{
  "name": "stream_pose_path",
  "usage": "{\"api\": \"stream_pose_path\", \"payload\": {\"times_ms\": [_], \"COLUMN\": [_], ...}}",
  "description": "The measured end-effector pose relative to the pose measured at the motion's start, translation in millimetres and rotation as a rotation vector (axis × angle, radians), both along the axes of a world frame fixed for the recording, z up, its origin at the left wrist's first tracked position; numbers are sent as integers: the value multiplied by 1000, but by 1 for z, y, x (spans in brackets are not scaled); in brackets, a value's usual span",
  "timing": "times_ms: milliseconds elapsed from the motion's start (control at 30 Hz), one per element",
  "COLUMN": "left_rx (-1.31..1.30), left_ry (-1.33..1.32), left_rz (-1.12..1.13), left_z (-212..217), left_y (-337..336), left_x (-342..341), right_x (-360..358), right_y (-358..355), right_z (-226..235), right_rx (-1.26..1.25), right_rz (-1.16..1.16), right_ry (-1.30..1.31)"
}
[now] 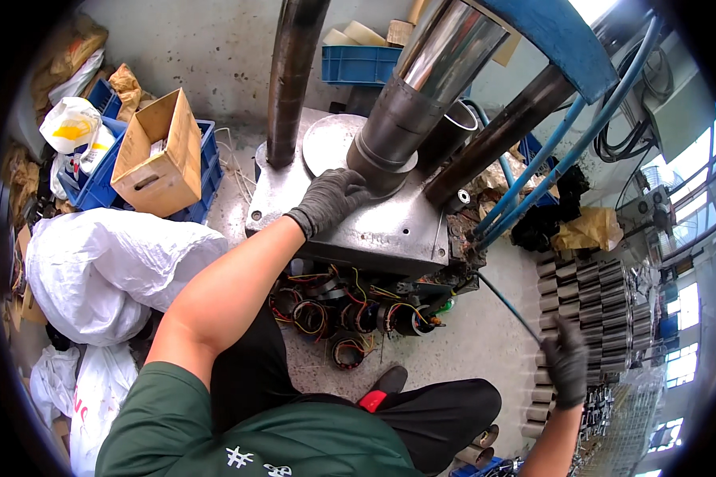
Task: The person holds an electric motor stator and inserts thin wires into its slots by hand, then places the stator inside a metal cylinder and uses a hydraulic press to seat it.
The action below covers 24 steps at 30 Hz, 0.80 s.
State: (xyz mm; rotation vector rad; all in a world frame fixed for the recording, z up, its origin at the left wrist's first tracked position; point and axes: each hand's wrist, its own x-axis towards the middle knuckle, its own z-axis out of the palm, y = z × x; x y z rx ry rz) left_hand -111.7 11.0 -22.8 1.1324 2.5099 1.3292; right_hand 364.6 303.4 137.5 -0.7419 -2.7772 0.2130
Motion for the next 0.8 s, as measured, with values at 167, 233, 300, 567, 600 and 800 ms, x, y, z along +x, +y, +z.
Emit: {"api": "stream_pose_path", "payload": {"times_ms": [167,233,300,567,600,800], "left_rx": [-16,73,172,191,202,229], "left_ry": [-27,-144,-252,-257,-286,-234], "left_rz": [1,-12,-28,-80,-90,-72], "left_z": [9,-1,0,-18,-22,-43], "left_y": [11,5,8,8,8,12], "left_x": [7,7,16,6,4,-7], "right_x": [21,-26,-36,-23,-19,-17], "right_y": [-24,-55,-56,-71,-66,-50], "right_z": [-22,3,12,10,10,28], "right_rx": [-18,33,138,5,2,-245], "right_rz": [-39,12,16,68,68,51], "right_ry": [80,220,134,-35,-47,-166]}}
